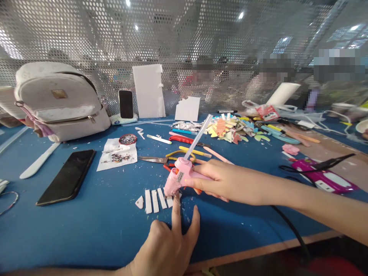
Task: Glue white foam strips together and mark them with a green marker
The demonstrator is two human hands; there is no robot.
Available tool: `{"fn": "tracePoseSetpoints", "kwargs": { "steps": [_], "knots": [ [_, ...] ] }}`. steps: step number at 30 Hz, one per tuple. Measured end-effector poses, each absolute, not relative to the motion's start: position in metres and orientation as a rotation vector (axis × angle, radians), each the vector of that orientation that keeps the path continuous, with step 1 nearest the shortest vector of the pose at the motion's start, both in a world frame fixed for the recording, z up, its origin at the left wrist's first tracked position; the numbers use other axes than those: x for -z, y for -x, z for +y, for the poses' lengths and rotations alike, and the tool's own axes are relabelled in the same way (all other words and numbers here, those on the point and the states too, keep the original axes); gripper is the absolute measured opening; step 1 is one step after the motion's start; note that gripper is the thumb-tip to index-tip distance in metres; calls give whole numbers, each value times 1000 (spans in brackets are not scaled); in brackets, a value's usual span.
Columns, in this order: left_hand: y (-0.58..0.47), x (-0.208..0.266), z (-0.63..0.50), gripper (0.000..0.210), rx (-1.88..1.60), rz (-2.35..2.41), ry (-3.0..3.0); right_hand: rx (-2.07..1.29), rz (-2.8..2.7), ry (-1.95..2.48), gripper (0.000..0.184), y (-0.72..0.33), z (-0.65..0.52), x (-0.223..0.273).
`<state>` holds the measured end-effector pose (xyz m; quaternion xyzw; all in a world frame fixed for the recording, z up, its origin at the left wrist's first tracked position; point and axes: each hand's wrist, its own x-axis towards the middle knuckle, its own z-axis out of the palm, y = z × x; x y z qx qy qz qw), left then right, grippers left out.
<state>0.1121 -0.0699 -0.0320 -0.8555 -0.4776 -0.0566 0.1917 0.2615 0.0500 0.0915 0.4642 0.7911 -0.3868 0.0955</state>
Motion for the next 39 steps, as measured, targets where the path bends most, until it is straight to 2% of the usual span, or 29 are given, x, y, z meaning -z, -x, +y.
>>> {"fn": "tracePoseSetpoints", "kwargs": {
  "steps": [8,13,19,25,33,39],
  "knots": [
    [-112,32,-70,93,150,-1348,2413,1170,2353,-1381,50,-261,51,-92],
    [-112,29,-70,89,156,-1358,2429,1150,2346,-1390,54,-262,51,-92],
    [-113,30,-70,96,148,-1356,2426,1175,2338,-1352,52,-256,46,-99],
    [-114,33,-71,80,193,-1378,2405,1181,2314,-1369,53,-258,48,-98],
    [-114,35,-71,94,146,-1376,2406,1298,2304,-1364,49,-258,48,-96],
    [-113,32,-70,83,180,-1372,2415,1306,2344,-1375,50,-260,50,-92]
  ]
}}
